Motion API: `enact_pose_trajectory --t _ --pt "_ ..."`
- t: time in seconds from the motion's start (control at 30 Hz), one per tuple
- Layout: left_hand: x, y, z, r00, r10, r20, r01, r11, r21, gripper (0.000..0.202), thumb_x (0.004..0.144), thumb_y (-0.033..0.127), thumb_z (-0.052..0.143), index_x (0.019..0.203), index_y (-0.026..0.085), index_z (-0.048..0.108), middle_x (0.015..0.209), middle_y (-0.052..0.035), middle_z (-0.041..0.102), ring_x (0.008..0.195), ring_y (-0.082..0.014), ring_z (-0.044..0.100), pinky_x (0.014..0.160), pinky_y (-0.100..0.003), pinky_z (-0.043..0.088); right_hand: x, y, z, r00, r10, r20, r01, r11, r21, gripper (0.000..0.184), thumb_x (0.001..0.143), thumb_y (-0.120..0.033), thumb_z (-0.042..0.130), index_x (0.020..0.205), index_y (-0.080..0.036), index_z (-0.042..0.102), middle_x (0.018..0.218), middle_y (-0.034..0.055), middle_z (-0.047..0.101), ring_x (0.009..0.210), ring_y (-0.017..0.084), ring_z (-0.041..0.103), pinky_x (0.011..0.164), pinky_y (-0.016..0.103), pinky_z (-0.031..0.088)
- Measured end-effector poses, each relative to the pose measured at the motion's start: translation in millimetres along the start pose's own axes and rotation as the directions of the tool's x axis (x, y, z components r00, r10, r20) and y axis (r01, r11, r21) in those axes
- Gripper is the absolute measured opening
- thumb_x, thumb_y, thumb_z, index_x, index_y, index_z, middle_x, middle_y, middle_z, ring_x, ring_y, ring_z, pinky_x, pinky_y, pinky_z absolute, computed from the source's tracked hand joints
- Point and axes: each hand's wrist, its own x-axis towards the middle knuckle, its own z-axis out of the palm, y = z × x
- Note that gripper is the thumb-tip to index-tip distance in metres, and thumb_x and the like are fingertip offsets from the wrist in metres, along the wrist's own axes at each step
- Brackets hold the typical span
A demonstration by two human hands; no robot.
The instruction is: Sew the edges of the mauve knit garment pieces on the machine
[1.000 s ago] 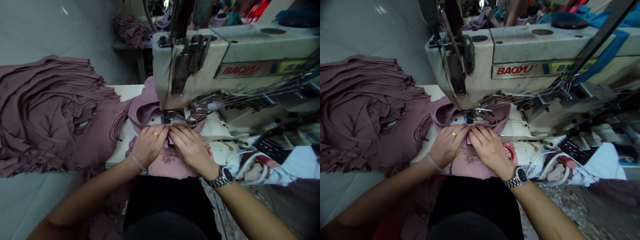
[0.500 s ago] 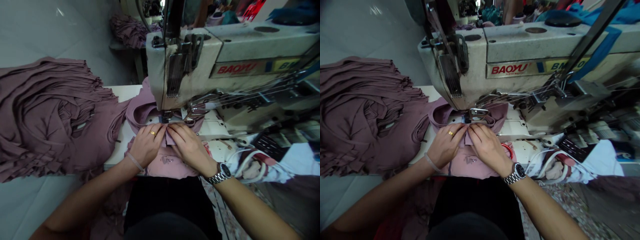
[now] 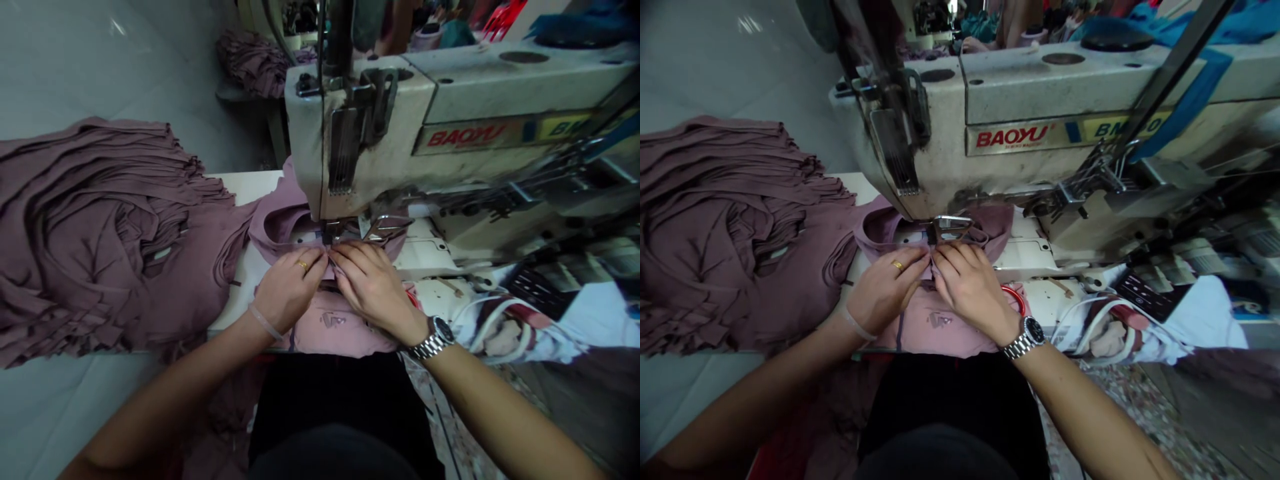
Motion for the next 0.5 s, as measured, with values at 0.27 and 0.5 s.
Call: enact_pose_trajectory --t 0.27,0.5 --pt "0 -8 -5.3 0.990 0.101 -0.096 -0.104 0.994 -0.025 0.021 0.093 0.019 0.053 0.110 0.013 0.064 0.110 -0.0102 0.068 0.100 -0.0205 0.065 0.085 -0.034 0.055 -7 2 0 0.998 -0.055 -0.031 0.058 0.991 0.118 0.026 0.092 -0.016 0.050 0.115 -0.011 0.061 0.116 0.0132 0.064 0.110 0.023 0.055 0.095 0.043 0.049" --pt "12 -20 -6.6 0.993 0.093 -0.075 -0.097 0.994 -0.049 0.023 0.096 0.023 0.051 0.109 0.012 0.066 0.106 -0.0100 0.069 0.098 -0.0208 0.065 0.085 -0.035 0.055 7 7 -1 0.999 -0.001 -0.036 0.007 0.990 0.143 0.024 0.092 -0.017 0.049 0.110 -0.012 0.064 0.108 0.0116 0.065 0.104 0.021 0.056 0.095 0.040 0.050"
